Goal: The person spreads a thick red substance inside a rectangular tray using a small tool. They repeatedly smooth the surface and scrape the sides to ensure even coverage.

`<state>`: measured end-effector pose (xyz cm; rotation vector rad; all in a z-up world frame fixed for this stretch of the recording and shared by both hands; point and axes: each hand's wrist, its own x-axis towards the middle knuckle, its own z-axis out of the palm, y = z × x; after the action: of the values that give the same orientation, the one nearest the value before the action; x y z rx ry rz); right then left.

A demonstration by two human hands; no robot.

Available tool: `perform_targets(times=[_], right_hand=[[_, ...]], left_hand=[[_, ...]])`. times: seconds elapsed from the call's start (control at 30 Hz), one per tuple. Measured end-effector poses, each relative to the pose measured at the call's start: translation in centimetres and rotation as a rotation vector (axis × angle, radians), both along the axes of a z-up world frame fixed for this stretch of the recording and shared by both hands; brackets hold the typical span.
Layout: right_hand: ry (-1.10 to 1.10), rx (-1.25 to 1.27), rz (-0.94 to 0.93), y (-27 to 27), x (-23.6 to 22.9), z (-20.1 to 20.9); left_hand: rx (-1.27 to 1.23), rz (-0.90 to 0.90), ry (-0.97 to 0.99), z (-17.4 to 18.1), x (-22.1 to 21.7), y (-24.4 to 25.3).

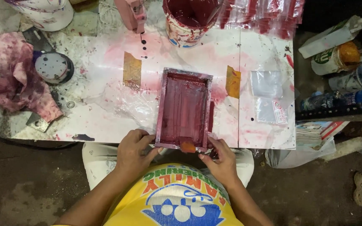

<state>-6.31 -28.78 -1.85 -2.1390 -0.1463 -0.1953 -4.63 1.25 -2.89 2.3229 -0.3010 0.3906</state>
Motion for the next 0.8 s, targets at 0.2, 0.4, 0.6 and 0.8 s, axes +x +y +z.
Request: perform_targets(times=[0.2,0.4,0.6,0.8], right_hand=[[0.002,0.007,-0.011,0.0,-0.1,-0.3],[0.009,0.034,-0.024,0.3,-0.2,0.4],[0.002,0.021,-0.029,0.3,-0.2,0.2],[-0.004,0.002,-0.014,0.2,0.0,0.3]], left_hand=[[-0.001,-0.008,0.023,0.8,0.1,0.0],[0.007,-0.013,0.064,1.2,0.2,0.0],[0.025,0.008,0.033,0.6,0.0,-0.1],[0.009,-0.004,0.004,0.4,0.1,0.0]])
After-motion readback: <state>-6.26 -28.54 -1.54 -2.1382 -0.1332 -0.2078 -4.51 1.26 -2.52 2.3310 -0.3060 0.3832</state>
